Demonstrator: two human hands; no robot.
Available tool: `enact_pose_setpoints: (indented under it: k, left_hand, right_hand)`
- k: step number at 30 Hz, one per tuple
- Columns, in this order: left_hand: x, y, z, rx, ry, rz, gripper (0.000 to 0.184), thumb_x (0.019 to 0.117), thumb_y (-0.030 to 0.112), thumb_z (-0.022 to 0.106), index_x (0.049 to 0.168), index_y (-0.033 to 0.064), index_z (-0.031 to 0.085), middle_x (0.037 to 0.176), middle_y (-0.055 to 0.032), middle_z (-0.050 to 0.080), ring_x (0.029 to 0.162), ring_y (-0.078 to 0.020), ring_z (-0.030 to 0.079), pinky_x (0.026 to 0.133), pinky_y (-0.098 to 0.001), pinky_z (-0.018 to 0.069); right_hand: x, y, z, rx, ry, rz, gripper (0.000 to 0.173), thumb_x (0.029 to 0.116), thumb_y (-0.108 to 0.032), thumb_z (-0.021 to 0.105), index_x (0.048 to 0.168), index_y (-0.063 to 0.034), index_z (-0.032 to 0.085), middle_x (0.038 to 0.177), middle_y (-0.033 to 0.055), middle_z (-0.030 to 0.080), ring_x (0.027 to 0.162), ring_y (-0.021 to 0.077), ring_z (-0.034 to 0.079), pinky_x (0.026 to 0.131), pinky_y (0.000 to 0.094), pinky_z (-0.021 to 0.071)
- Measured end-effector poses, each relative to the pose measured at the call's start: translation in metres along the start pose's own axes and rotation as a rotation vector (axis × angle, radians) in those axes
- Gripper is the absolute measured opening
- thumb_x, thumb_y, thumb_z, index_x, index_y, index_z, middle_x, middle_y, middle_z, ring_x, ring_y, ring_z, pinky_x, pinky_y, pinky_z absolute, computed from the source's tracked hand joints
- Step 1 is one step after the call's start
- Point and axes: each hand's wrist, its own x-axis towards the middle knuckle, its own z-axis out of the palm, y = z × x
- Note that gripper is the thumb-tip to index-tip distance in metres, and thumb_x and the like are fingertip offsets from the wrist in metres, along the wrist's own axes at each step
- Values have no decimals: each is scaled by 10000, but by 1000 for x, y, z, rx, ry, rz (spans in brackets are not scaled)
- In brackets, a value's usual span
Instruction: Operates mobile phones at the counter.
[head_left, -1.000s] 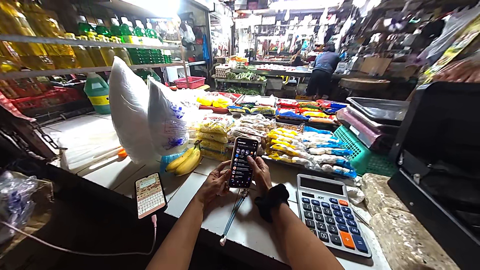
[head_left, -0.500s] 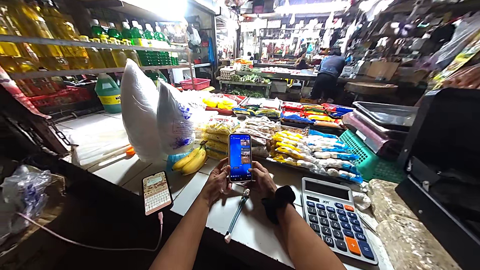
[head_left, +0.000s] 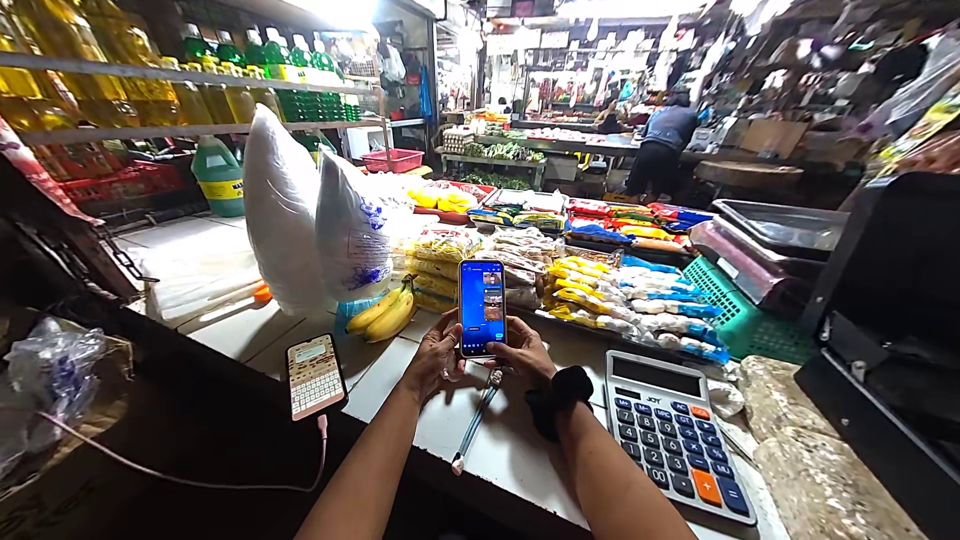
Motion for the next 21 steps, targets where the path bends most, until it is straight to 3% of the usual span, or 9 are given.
enact_pose_setpoints:
  k: [5, 12, 21]
  left_hand:
    - [2, -1, -1, -6, -8, 4, 387, 1102, 98, 383, 1488, 118, 406, 1019, -102, 722, 567, -113, 661, 445, -227, 537]
    - [1, 0, -1, -13, 7, 7, 363, 1103, 100, 378, 1462, 103, 431, 1024, -99, 731, 616, -125, 691, 458, -236, 550]
    - [1, 0, -1, -25, 0, -3, 380, 1106, 97, 364, 1481, 111, 420, 1016, -111, 731, 560, -121, 668, 435, -232, 537]
  right_hand:
    - [0, -1, 1, -4, 10, 9, 528, 894, 101, 669, 1370, 12, 457, 1078, 171, 721, 889, 257, 753, 728, 385, 654]
    - [1, -5, 1, 99, 47, 68, 489, 925, 138, 358, 1386, 32, 480, 1125, 188, 689, 858, 272, 740, 709, 436, 642]
    - [1, -6, 2, 136, 74, 69, 403, 992, 61, 340, 1358, 36, 509, 1036, 195, 703, 800, 284, 744, 683, 448, 643]
